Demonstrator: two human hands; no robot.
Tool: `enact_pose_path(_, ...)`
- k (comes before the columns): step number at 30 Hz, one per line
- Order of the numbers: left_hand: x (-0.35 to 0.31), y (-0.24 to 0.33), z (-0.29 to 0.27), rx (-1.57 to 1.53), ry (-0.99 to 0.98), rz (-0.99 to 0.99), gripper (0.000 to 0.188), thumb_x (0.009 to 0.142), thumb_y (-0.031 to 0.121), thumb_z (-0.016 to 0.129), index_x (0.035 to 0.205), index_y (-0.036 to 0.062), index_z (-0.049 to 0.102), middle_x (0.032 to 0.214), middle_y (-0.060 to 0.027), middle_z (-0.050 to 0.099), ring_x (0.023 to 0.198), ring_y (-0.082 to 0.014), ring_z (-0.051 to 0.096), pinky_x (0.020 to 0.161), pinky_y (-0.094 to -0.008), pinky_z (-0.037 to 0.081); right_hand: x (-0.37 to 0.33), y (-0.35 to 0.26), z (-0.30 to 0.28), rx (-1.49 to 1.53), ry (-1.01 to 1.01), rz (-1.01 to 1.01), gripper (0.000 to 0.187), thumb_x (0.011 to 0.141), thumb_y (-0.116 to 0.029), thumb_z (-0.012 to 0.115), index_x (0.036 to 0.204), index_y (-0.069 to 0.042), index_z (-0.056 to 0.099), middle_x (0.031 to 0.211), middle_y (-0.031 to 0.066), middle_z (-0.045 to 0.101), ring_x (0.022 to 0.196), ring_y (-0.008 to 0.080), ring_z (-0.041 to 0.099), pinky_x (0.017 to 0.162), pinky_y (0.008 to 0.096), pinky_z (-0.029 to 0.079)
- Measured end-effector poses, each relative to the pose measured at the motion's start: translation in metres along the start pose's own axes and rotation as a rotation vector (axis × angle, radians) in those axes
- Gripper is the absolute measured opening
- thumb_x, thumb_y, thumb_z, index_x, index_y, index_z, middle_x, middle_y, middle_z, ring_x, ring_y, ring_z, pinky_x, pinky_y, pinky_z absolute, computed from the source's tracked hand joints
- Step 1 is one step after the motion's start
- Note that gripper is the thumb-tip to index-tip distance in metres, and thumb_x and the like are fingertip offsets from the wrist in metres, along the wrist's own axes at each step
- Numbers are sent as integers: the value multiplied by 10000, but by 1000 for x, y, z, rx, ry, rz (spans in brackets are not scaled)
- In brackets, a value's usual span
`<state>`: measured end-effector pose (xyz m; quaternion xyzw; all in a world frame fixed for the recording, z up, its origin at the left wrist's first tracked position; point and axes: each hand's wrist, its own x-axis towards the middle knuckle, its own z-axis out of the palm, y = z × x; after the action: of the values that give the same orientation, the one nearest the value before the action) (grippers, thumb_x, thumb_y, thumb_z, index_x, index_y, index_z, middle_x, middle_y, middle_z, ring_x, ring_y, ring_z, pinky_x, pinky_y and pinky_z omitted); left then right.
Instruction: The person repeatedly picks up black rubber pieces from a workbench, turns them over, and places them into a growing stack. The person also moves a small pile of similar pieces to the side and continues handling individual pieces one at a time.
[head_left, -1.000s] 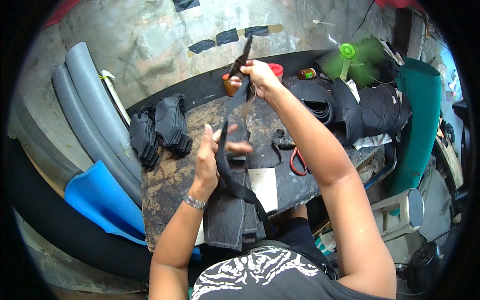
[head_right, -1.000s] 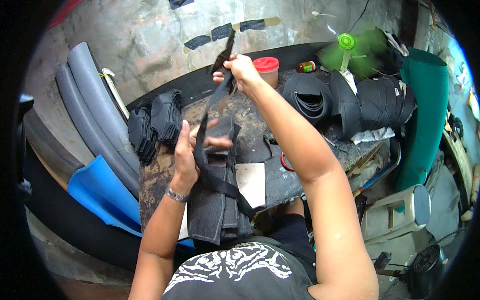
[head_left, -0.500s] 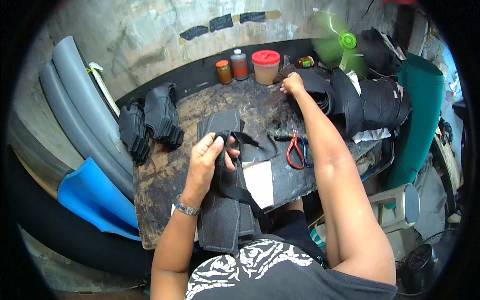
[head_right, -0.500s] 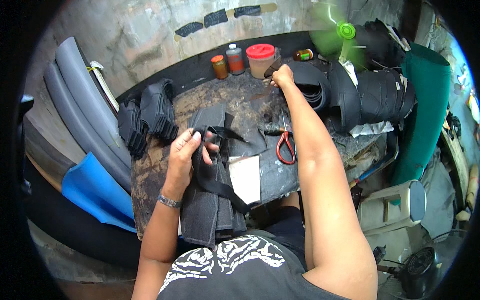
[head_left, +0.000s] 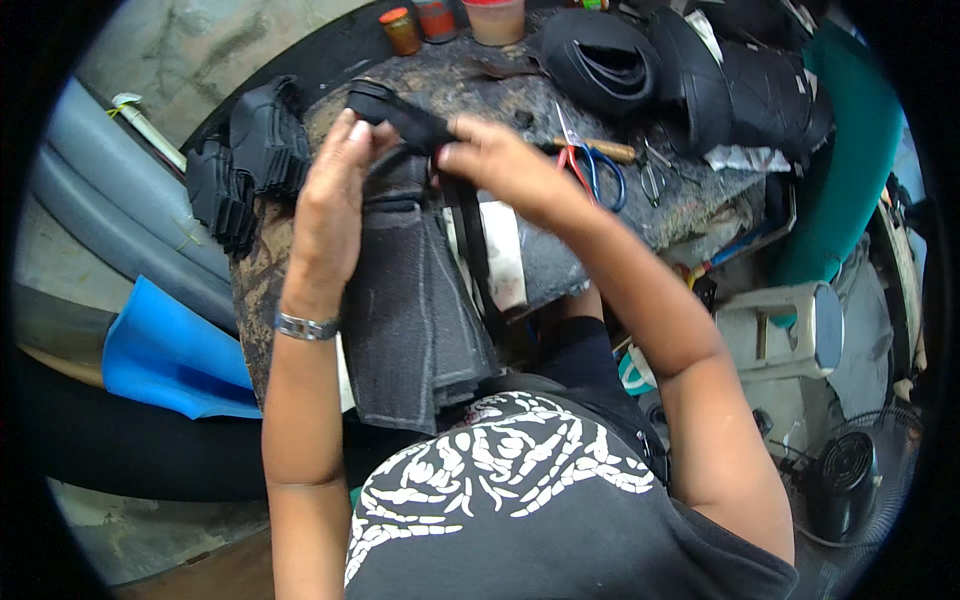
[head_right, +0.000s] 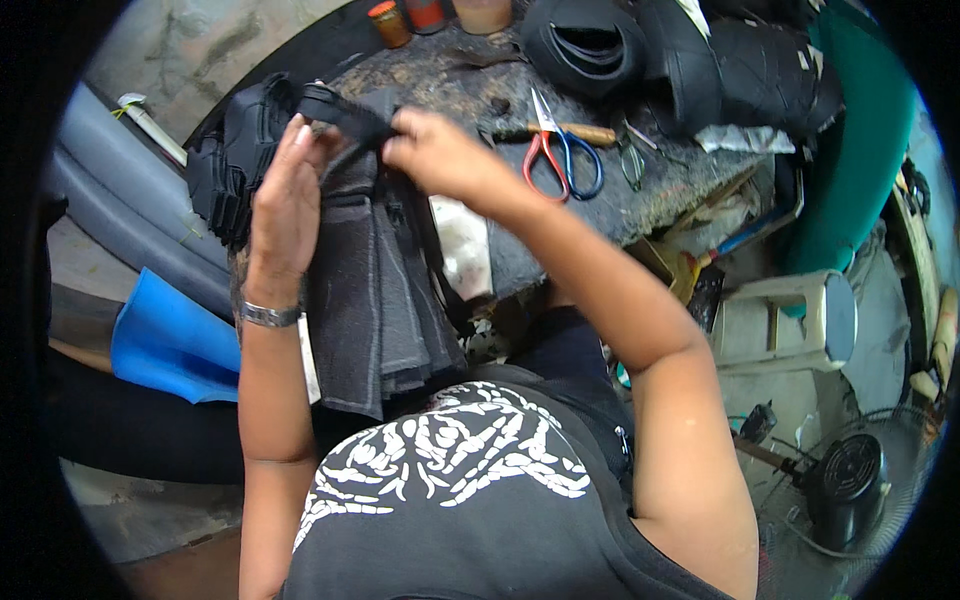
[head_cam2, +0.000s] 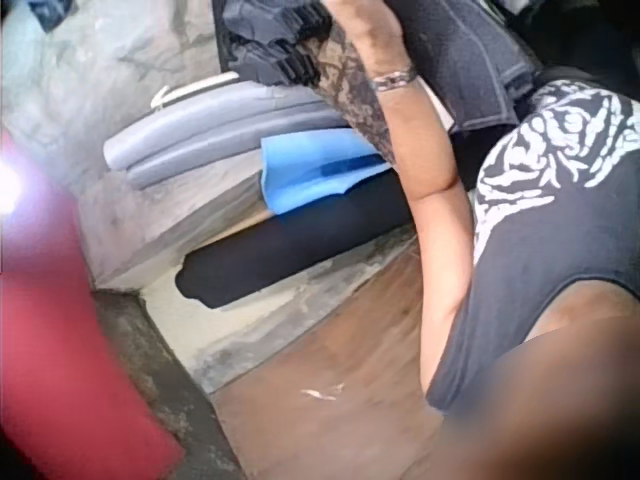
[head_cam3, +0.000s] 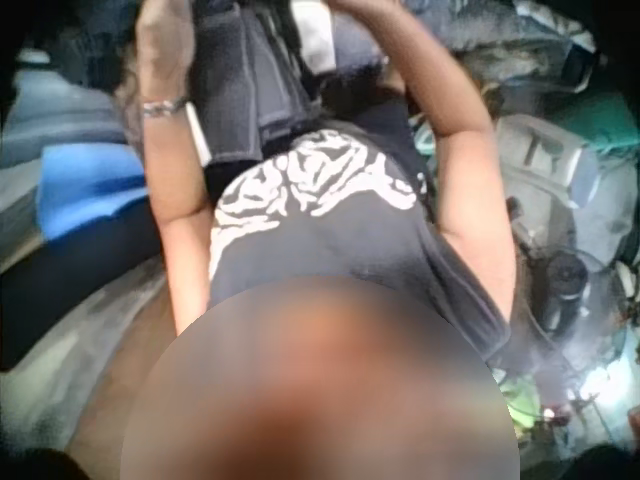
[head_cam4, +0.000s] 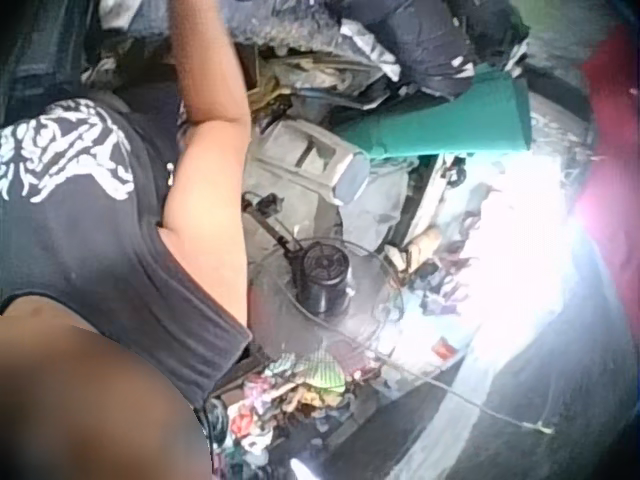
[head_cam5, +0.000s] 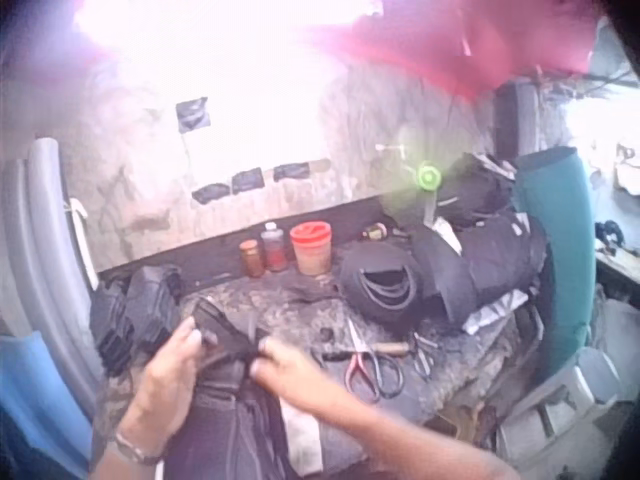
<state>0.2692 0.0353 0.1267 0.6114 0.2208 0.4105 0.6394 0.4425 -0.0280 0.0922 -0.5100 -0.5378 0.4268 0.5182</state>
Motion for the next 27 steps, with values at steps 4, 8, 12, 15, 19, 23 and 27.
enact_pose_path(4,3,1,-19,132,-38,63,309,964,191,476,1149,-12,616,1245,-165,618,1220,-236,533,1087,-360,313,41,2,-100,356,-91,118,93,975,-131,500,1011,-47,521,754,30,576,409,26,399,362,180,367)
enact_pose_path(8,-4,-8,-23,0,335,463,229,909,-30,493,1111,-57,598,1212,-158,614,1148,-219,573,985,-338,441,114,-1,-162,681,-345,239,128,943,-76,452,986,-50,570,738,86,582,639,199,577,538,323,490)
enact_pose_path(12,-24,-7,-36,620,549,477,498,859,-48,597,1334,-62,450,1349,-197,491,1250,-264,480,1066,-357,358,125,14,-163,362,150,269,68,971,-109,472,1013,-56,481,792,78,564,415,30,334,335,176,289)
enact_pose_path(15,-42,-6,-52,364,481,-90,736,888,302,677,1430,-40,315,1438,-229,376,1315,-291,400,1091,-370,322,112,25,-139,-136,151,430,159,942,-156,535,1062,-52,530,926,127,587,475,129,442,390,287,383)
enact_pose_path(19,-62,-8,-67,-97,217,-371,652,938,509,543,1326,-11,482,1281,-178,567,1172,-234,560,1018,-352,429,60,25,-82,-1318,445,-55,479,886,-389,622,1118,28,580,1241,276,489,1058,384,538,864,500,460)
enact_pose_path(23,-73,-11,-51,-196,208,-397,567,965,469,507,1290,6,516,1238,-152,599,1111,-224,603,956,-355,488,-2,5,-2,-516,271,-95,845,884,-642,502,1421,-7,348,1382,323,345,1282,474,368,1063,518,316)
enact_pose_path(27,-75,-1,-27,-337,283,-200,583,974,348,507,1424,14,345,1310,-147,529,1192,-219,540,1026,-340,421,-27,-6,59,-238,146,-122,995,866,-693,485,1532,-85,62,1453,464,43,1396,562,41,1129,530,211)
